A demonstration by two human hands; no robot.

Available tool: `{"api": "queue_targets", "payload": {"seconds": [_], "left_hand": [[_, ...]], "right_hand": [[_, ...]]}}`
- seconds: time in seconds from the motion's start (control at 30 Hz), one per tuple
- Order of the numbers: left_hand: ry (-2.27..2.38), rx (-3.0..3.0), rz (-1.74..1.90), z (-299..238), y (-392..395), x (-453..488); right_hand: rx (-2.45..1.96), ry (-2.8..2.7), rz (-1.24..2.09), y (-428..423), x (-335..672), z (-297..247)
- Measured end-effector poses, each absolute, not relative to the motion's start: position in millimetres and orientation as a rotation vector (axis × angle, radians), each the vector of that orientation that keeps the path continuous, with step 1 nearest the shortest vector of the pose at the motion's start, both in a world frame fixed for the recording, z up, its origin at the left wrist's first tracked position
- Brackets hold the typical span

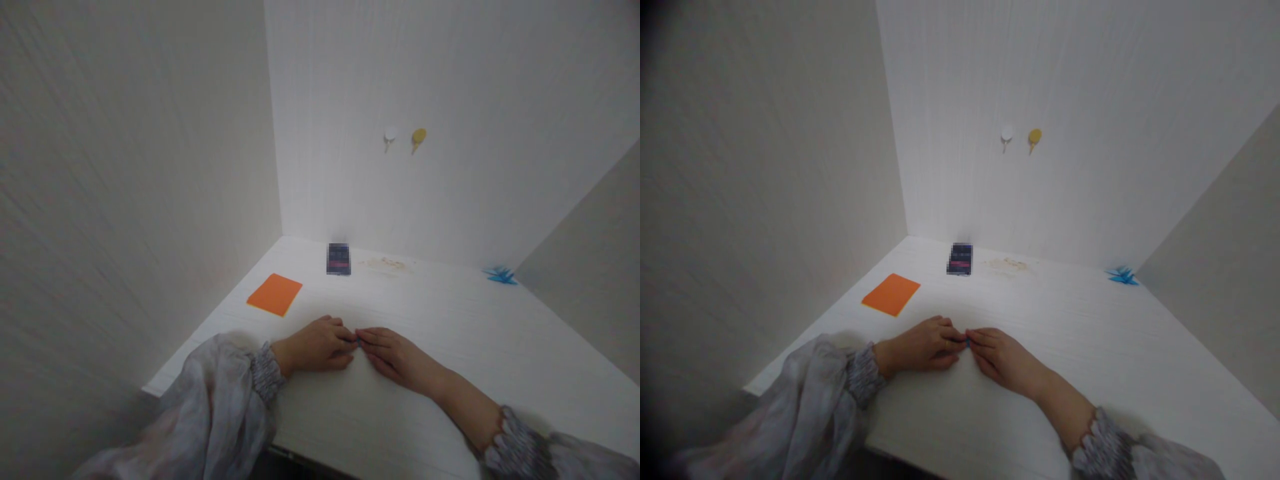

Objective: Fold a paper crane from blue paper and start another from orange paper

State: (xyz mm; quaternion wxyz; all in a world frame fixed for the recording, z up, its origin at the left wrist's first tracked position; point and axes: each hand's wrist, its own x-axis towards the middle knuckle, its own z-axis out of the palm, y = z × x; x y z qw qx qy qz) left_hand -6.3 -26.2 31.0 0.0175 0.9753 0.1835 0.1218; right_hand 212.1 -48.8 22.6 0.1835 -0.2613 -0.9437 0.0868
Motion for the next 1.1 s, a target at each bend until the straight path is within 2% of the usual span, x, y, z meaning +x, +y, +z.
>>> {"api": "queue_targets", "payload": {"seconds": [0.4,0.67,1.1], "left_hand": [[0.411,2.89,0.388,29,-20,-10],[0.542,2.548,0.481,20,-17,-23],[0.455,2.985,0.324,30,-20,-16]], "right_hand": [[-0.779,-2.671,0.319,-49,219,17],[-0.758,-2.645,0.364,-48,222,17],[-0.718,-2.637,0.318,-46,215,17]]}}
